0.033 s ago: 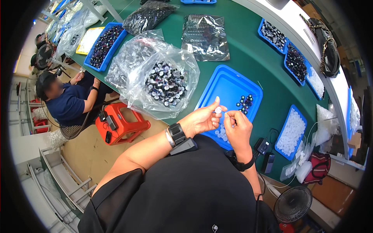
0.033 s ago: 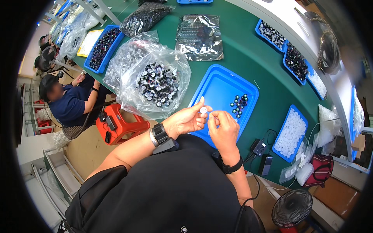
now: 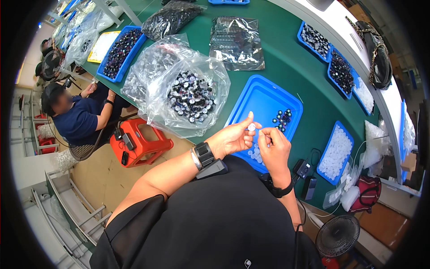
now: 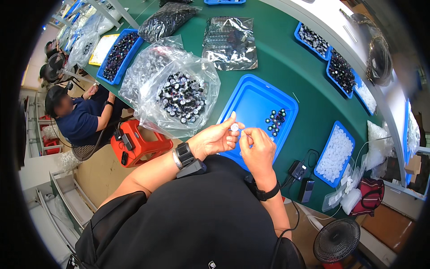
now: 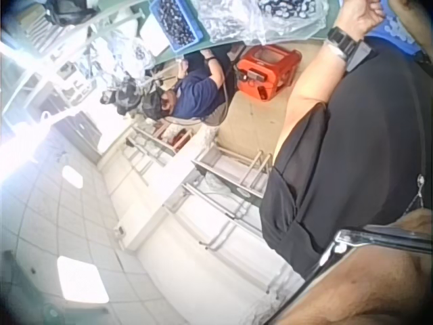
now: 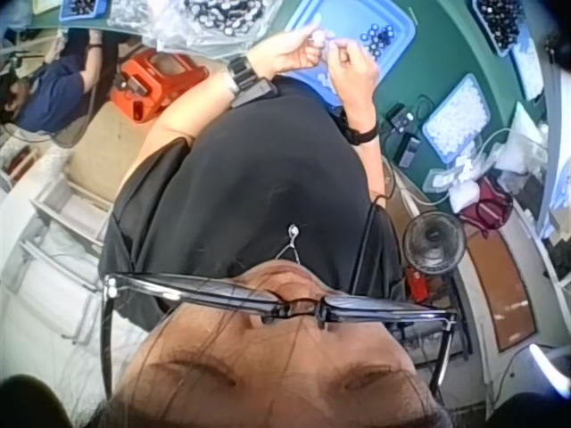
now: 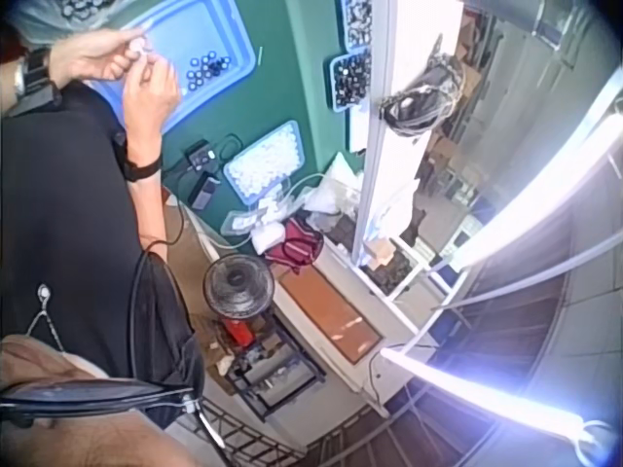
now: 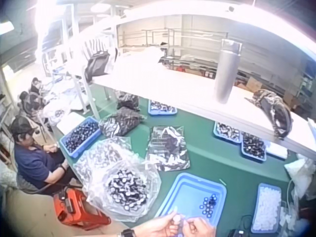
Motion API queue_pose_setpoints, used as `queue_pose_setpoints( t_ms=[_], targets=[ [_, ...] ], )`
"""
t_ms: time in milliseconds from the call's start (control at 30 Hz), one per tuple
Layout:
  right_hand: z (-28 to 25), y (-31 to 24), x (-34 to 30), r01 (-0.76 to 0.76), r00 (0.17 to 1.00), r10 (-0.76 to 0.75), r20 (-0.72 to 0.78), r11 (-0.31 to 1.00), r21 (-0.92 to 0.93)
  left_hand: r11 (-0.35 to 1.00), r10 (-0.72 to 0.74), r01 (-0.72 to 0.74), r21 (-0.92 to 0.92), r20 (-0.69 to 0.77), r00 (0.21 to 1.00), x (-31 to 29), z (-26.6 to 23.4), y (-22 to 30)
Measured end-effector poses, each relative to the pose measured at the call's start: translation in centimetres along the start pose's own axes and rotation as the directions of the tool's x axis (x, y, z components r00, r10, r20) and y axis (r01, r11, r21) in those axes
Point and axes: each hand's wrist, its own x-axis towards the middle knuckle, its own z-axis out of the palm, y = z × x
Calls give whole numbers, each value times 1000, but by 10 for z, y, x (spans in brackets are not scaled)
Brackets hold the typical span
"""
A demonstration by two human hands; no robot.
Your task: The person sits at a green workbench and repeatedly picks up small white plastic pieces and dark spherical components from a blue tray. They insert the dark components into the white pieces by hand and place the assembled units back into the tray. Another person is visible working at a separate station in the background.
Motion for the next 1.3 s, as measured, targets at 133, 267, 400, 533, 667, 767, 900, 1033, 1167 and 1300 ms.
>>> queue_pose_setpoints(
  t_ms=[133,267,400,533,667,767,900,1033,1167,1300],
  targets=[
    [1,1,-1,10,1000,-10,1,1000,8,1000,-5,5,-2,-30,1000,3,-1,-2],
    [1,2,-1,26,1000,-26,5,1000,-8,1000,-11,11,8,-32,999,7,-2,-3],
    [0,2,0,3,1000,-3,13,999,-41,1000,-15,17,19,-66,998,6,1,-2],
    [1,3,1,9,1000,-9,17,999,-43,999,-23,26,35,-59,998,7,0,-2],
    [0,1,3,29,999,-28,35,999,-34,997,-38,42,69,-48,998,7,3,-2],
    [2,1,2,-3,999,5,41,999,-39,994,-40,45,101,-42,998,9,3,-3],
    [3,9,-1,-81,997,82,12,996,-30,995,-57,62,-78,64,996,13,-4,-5],
    [5,13,-1,-78,997,77,-23,997,-22,991,-55,61,-120,47,997,14,-2,-3],
    [4,12,-1,-109,994,108,-24,994,-27,989,-44,52,-139,60,997,12,-3,-3],
    [4,13,-2,-109,994,107,-31,993,-35,988,-50,55,-146,38,998,14,-7,-5]
  ],
)
